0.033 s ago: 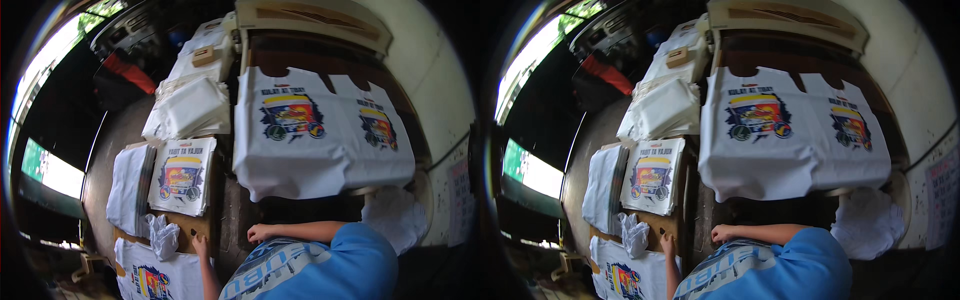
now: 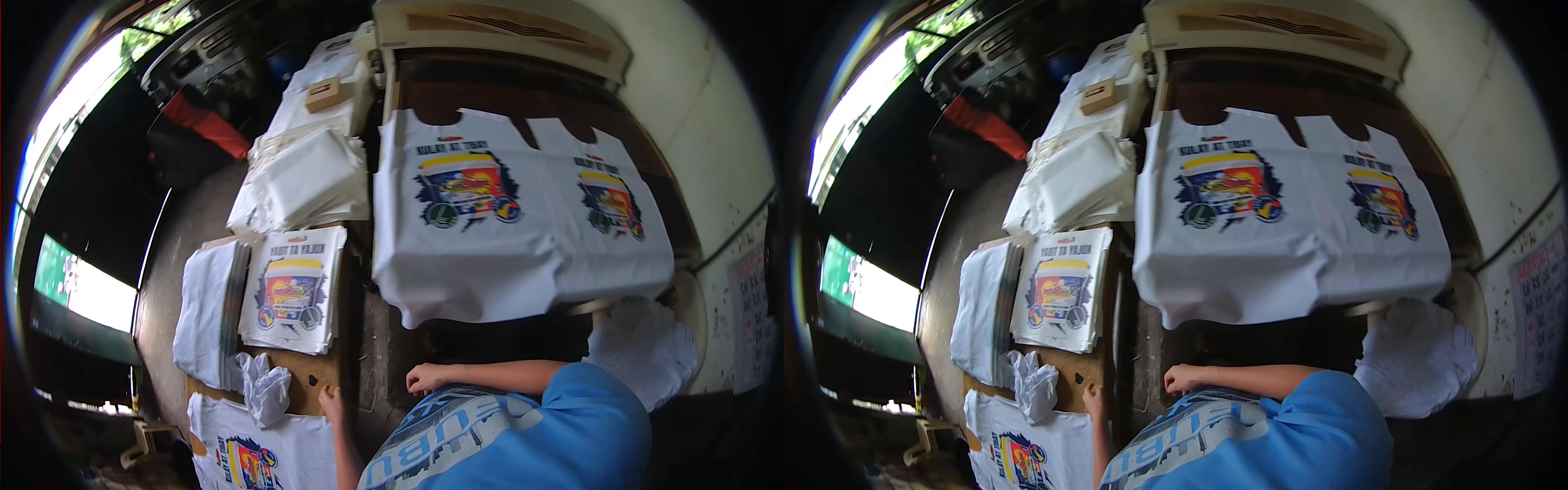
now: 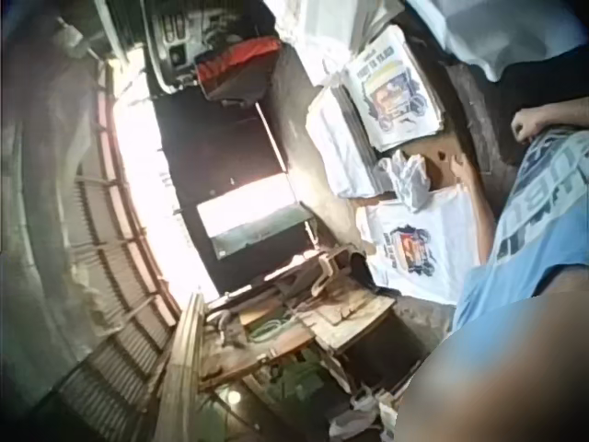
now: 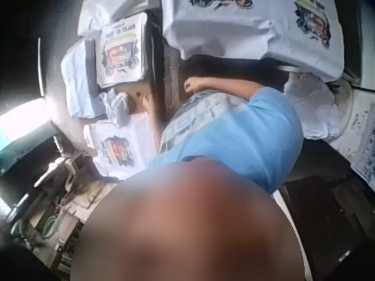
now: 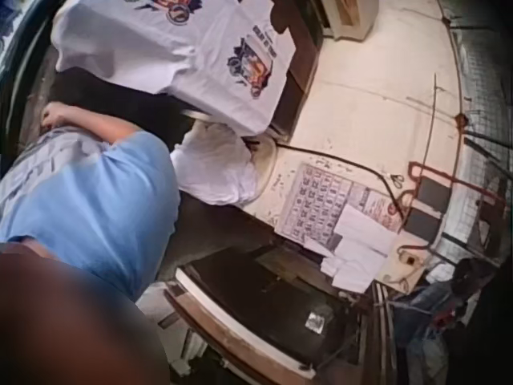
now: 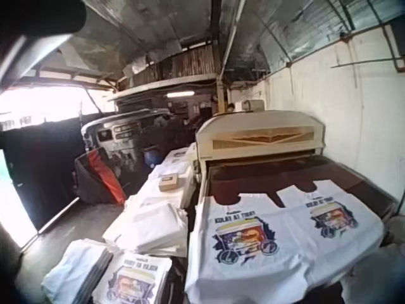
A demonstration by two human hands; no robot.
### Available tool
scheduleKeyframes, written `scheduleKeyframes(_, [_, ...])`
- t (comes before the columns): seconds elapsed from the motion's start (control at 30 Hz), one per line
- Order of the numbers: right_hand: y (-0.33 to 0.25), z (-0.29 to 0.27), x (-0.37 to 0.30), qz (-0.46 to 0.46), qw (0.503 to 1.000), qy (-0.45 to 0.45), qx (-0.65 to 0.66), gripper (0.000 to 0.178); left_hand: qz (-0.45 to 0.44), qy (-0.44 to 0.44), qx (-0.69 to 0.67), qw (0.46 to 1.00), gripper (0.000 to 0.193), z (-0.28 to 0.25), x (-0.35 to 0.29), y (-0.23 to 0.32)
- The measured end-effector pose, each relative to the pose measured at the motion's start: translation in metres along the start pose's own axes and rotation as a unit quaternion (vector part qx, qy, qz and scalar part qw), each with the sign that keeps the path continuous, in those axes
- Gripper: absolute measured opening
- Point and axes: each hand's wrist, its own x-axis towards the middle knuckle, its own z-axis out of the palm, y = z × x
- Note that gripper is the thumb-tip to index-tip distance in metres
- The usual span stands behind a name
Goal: Placing and aligning white t-shirts and transfer papers on a heat press machine and then folding them.
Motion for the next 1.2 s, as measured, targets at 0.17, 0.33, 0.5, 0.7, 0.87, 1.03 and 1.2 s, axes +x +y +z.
scheduleKeyframes(0.17, [0.064,-0.006,-0.063,0.031,0.991,0.122,-0.049,0.018,0.067,-0.208,-0.242,0.945,0.029,0.074,-0.090,0.064])
scheduleKeyframes(0.33, [0.160,-0.019,-0.131,0.101,0.977,0.169,0.077,0.018,0.207,-0.366,-0.207,0.883,0.022,0.119,-0.175,0.195])
scheduleKeyframes(0.5, [0.287,-0.052,-0.253,0.143,0.915,0.263,0.273,0.025,0.229,-0.445,-0.217,0.838,0.022,0.175,-0.251,0.301])
scheduleKeyframes(0.7, [0.434,-0.077,-0.477,-0.043,0.651,0.506,0.565,0.039,0.367,-0.214,-0.165,0.890,0.018,0.211,-0.316,0.393])
scheduleKeyframes(0.87, [0.452,-0.117,-0.561,-0.143,0.399,0.599,0.679,0.040,0.386,-0.096,0.007,0.918,0.027,0.242,-0.319,0.418])
scheduleKeyframes(1.03, [0.497,-0.148,-0.593,-0.241,0.413,0.587,0.653,0.029,0.371,-0.074,0.028,0.925,0.030,0.267,-0.341,0.435])
scheduleKeyframes(1.2, [0.481,-0.153,-0.587,-0.153,0.450,0.622,0.622,0.023,0.343,-0.173,0.028,0.923,0.034,0.248,-0.342,0.398])
